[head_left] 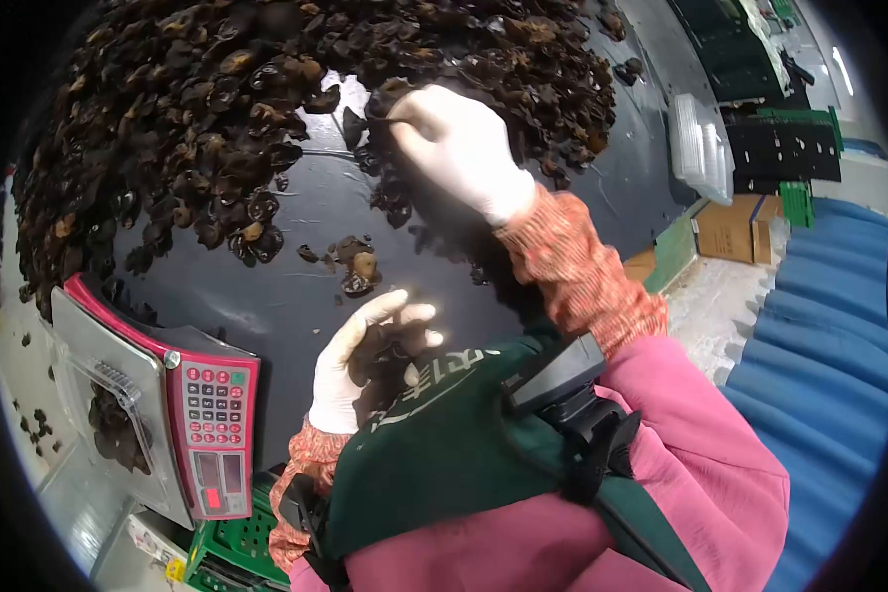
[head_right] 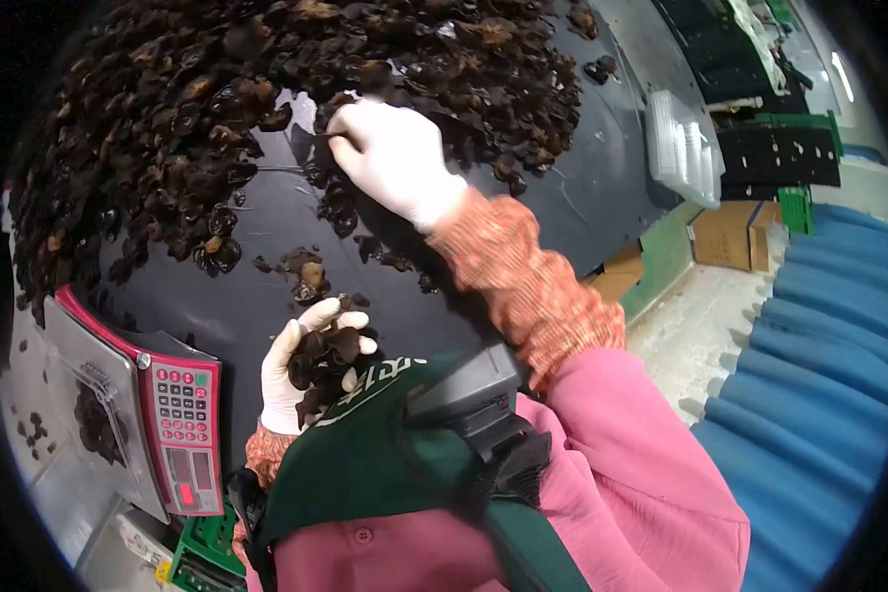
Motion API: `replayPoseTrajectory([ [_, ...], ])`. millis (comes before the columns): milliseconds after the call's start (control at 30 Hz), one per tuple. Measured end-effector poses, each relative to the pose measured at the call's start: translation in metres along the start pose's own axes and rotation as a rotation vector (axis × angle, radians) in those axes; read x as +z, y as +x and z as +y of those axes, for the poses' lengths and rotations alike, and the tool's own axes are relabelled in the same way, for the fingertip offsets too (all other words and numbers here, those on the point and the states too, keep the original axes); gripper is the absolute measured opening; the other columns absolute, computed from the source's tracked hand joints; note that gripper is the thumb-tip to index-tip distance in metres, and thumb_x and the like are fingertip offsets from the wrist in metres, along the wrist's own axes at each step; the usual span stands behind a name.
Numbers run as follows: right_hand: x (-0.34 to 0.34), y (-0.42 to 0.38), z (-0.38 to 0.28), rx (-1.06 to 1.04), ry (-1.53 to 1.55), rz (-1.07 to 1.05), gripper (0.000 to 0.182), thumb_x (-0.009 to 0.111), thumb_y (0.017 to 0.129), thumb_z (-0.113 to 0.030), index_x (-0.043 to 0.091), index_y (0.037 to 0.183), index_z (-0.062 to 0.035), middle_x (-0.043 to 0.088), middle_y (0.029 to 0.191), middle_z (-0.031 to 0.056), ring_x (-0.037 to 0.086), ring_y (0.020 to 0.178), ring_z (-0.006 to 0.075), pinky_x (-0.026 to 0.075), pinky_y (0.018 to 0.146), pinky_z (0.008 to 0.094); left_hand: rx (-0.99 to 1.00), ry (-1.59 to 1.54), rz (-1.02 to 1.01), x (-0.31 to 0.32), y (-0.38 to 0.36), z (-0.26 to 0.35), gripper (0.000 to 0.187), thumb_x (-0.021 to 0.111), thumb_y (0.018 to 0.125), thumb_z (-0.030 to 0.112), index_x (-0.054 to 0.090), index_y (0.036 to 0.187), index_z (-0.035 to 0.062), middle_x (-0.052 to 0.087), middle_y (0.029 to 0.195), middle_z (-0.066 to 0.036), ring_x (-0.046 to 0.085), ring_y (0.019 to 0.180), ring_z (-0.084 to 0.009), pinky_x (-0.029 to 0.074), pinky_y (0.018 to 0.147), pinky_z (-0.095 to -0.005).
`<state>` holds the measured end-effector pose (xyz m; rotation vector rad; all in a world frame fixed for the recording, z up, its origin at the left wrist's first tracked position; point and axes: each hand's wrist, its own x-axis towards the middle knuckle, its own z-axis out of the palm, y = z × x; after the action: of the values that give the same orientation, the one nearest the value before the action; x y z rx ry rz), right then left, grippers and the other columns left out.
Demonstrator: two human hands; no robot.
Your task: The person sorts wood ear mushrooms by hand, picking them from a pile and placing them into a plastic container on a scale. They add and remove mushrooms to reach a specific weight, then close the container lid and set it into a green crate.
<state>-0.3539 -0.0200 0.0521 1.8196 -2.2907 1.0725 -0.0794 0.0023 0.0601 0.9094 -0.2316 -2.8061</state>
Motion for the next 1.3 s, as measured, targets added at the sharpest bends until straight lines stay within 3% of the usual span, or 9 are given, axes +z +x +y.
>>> replayPoseTrajectory([
  [133, -0.057, -0.023, -0.041, 0.537, 0.765, -0.427, 0.015, 0.071, 0.091, -0.015, 0.072, 0.101, -0.0041, 0.072, 0.092, 0.0051, 0.068, 0.083, 0.0153, 0.054, 0.079, 0.0290, -0.045, -0.157, -0.116, 0.002, 0.008, 0.006, 0.074, 0.042, 0.101, 0.062, 0.041, 0.150, 0.0071, 0.057, 0.134, -0.025, 0.064, 0.111, -0.0384, 0.064, 0.065, -0.0391],
  [233, -0.073, -0.034, -0.054, 0.431, 0.865, -0.811, 0.021, 0.070, 0.091, -0.012, 0.073, 0.110, -0.0036, 0.073, 0.101, 0.0094, 0.067, 0.095, 0.0139, 0.053, 0.087, 0.0305, -0.061, -0.212, -0.042, 0.013, 0.011, 0.005, 0.084, 0.039, 0.098, 0.070, 0.037, 0.151, 0.0056, 0.055, 0.135, -0.025, 0.062, 0.115, -0.0419, 0.065, 0.065, -0.0427],
  [400, -0.052, -0.018, -0.023, 0.322, 0.422, -0.229, 0.022, 0.067, 0.093, -0.012, 0.072, 0.111, -0.0013, 0.073, 0.105, 0.0057, 0.065, 0.093, 0.0101, 0.052, 0.085, 0.0265, -0.075, -0.217, -0.024, 0.006, 0.010, 0.008, 0.059, 0.041, 0.104, 0.051, 0.045, 0.146, 0.0099, 0.052, 0.139, -0.026, 0.062, 0.117, -0.0439, 0.065, 0.067, -0.0446],
  [567, -0.043, -0.013, -0.025, 0.289, 0.516, -0.227, 0.022, 0.066, 0.092, -0.014, 0.073, 0.109, -0.0031, 0.073, 0.086, 0.0064, 0.067, 0.077, 0.0089, 0.053, 0.072, 0.0253, -0.014, -0.192, -0.086, 0.000, 0.006, 0.006, 0.056, 0.046, 0.104, 0.046, 0.048, 0.144, 0.0060, 0.055, 0.138, -0.023, 0.063, 0.116, -0.0400, 0.063, 0.070, -0.0416],
  [833, -0.058, -0.047, -0.038, 0.490, 0.506, -0.441, 0.023, 0.065, 0.091, -0.015, 0.073, 0.110, -0.0035, 0.073, 0.091, 0.0062, 0.063, 0.075, 0.0107, 0.052, 0.070, 0.0273, -0.047, -0.281, -0.140, -0.009, 0.004, 0.004, 0.054, 0.046, 0.103, 0.046, 0.054, 0.138, 0.0057, 0.056, 0.139, -0.022, 0.061, 0.119, -0.0394, 0.061, 0.069, -0.0407],
  [967, -0.046, -0.080, -0.048, 0.169, 0.281, -0.387, 0.019, 0.067, 0.087, -0.024, 0.070, 0.100, -0.0097, 0.066, 0.085, 0.0094, 0.066, 0.080, 0.0295, 0.053, 0.074, 0.0389, -0.024, -0.244, -0.034, -0.011, -0.013, 0.004, 0.052, 0.045, 0.103, 0.046, 0.057, 0.133, 0.0044, 0.058, 0.136, -0.021, 0.062, 0.117, -0.0384, 0.061, 0.071, -0.0407],
  [1000, -0.038, -0.088, -0.052, -0.086, 0.058, -0.339, 0.023, 0.069, 0.086, -0.025, 0.068, 0.105, -0.0118, 0.062, 0.088, 0.0090, 0.063, 0.079, 0.0280, 0.050, 0.073, 0.0397, -0.011, -0.261, -0.057, -0.014, -0.017, 0.003, 0.050, 0.046, 0.103, 0.045, 0.059, 0.129, 0.0045, 0.059, 0.134, -0.021, 0.063, 0.116, -0.0373, 0.061, 0.070, -0.0391],
  [1133, -0.016, -0.092, -0.053, -0.154, -0.173, -0.292, 0.015, 0.070, 0.082, -0.022, 0.059, 0.082, -0.0121, 0.054, 0.082, 0.0060, 0.058, 0.075, 0.0248, 0.043, 0.068, 0.0374, 0.029, -0.285, -0.005, -0.021, -0.029, 0.000, 0.047, 0.049, 0.101, 0.044, 0.061, 0.125, 0.0050, 0.057, 0.138, -0.020, 0.063, 0.115, -0.0364, 0.061, 0.069, -0.0387],
  [1300, -0.040, -0.083, -0.073, -0.114, 0.110, -0.329, 0.010, 0.069, 0.083, -0.021, 0.063, 0.084, -0.0135, 0.054, 0.079, 0.0042, 0.057, 0.073, 0.0233, 0.043, 0.068, 0.0374, 0.082, -0.279, 0.012, -0.016, -0.028, 0.000, 0.044, 0.053, 0.100, 0.041, 0.063, 0.123, 0.0055, 0.055, 0.143, -0.018, 0.065, 0.113, -0.0356, 0.059, 0.067, -0.0380],
])
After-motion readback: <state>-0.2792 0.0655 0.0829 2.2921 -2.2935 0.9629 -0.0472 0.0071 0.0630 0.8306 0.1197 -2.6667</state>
